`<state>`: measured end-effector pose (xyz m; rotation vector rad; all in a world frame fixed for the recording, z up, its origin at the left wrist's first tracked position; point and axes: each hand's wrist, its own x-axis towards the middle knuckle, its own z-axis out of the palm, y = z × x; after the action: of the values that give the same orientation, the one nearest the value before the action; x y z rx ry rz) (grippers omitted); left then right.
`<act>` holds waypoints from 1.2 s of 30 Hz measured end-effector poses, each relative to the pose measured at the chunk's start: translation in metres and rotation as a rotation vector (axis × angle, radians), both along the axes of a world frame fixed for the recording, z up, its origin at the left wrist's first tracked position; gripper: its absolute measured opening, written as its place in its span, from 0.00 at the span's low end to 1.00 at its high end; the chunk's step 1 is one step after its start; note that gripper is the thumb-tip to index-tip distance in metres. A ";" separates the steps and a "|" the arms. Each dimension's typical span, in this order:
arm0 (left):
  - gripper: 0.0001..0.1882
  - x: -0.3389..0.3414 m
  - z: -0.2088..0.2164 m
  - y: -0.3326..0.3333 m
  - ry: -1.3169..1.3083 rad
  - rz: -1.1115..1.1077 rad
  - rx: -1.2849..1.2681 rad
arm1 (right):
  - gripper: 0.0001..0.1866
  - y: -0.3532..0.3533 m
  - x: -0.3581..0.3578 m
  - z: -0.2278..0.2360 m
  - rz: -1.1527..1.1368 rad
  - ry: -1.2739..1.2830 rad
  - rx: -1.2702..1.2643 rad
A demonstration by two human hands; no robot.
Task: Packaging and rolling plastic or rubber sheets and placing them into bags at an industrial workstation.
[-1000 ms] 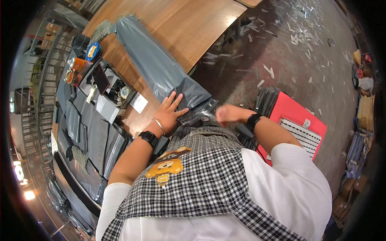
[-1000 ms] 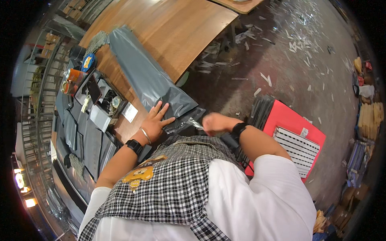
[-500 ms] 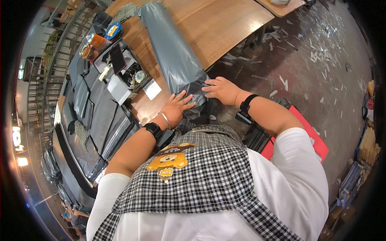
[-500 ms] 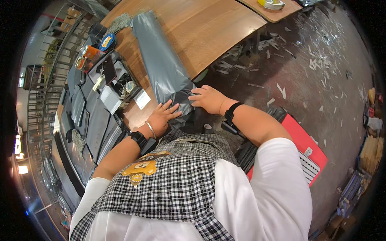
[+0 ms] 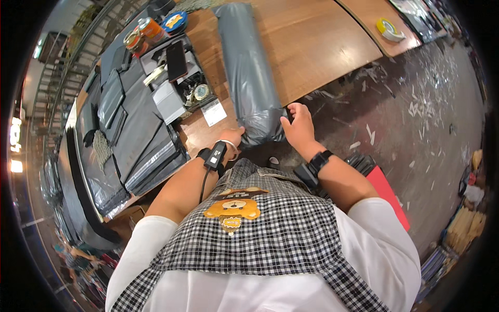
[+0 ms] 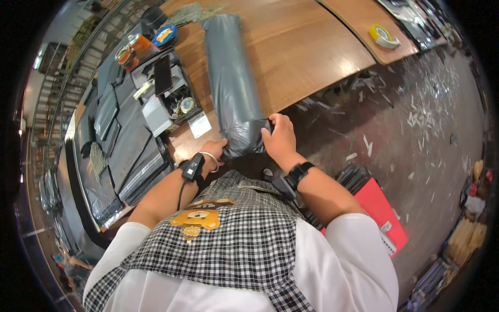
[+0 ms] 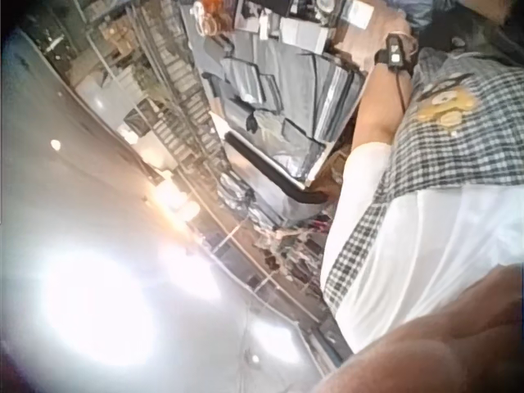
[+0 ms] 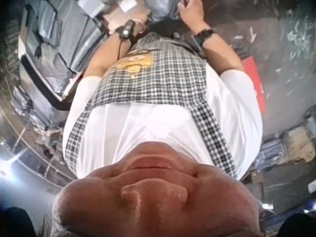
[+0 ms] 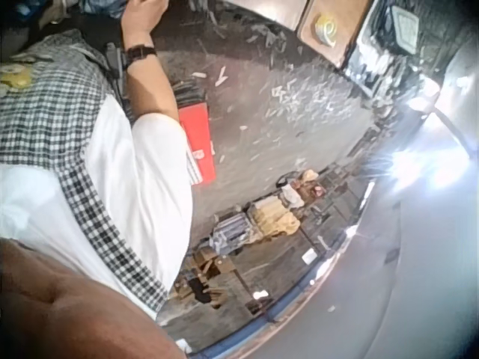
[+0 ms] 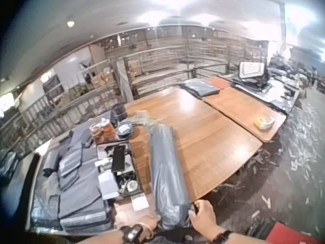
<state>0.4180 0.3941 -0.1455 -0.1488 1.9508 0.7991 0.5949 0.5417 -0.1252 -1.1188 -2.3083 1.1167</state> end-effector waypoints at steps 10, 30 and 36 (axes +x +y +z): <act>0.13 -0.009 0.005 -0.002 0.224 -0.638 0.268 | 0.64 -0.020 -0.092 0.037 0.077 -0.564 0.007; 0.25 -0.062 -0.001 -0.108 1.241 -1.448 0.243 | 0.62 -0.024 -0.095 0.030 0.057 -0.547 0.090; 0.14 -0.048 0.038 -0.083 1.060 -1.010 0.229 | 0.54 -0.024 -0.081 0.041 0.128 -0.474 0.299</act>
<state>0.3700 0.3115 -0.1078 1.5516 2.3918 0.3782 0.5137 0.5180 -0.0840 -1.2300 -2.8217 0.5498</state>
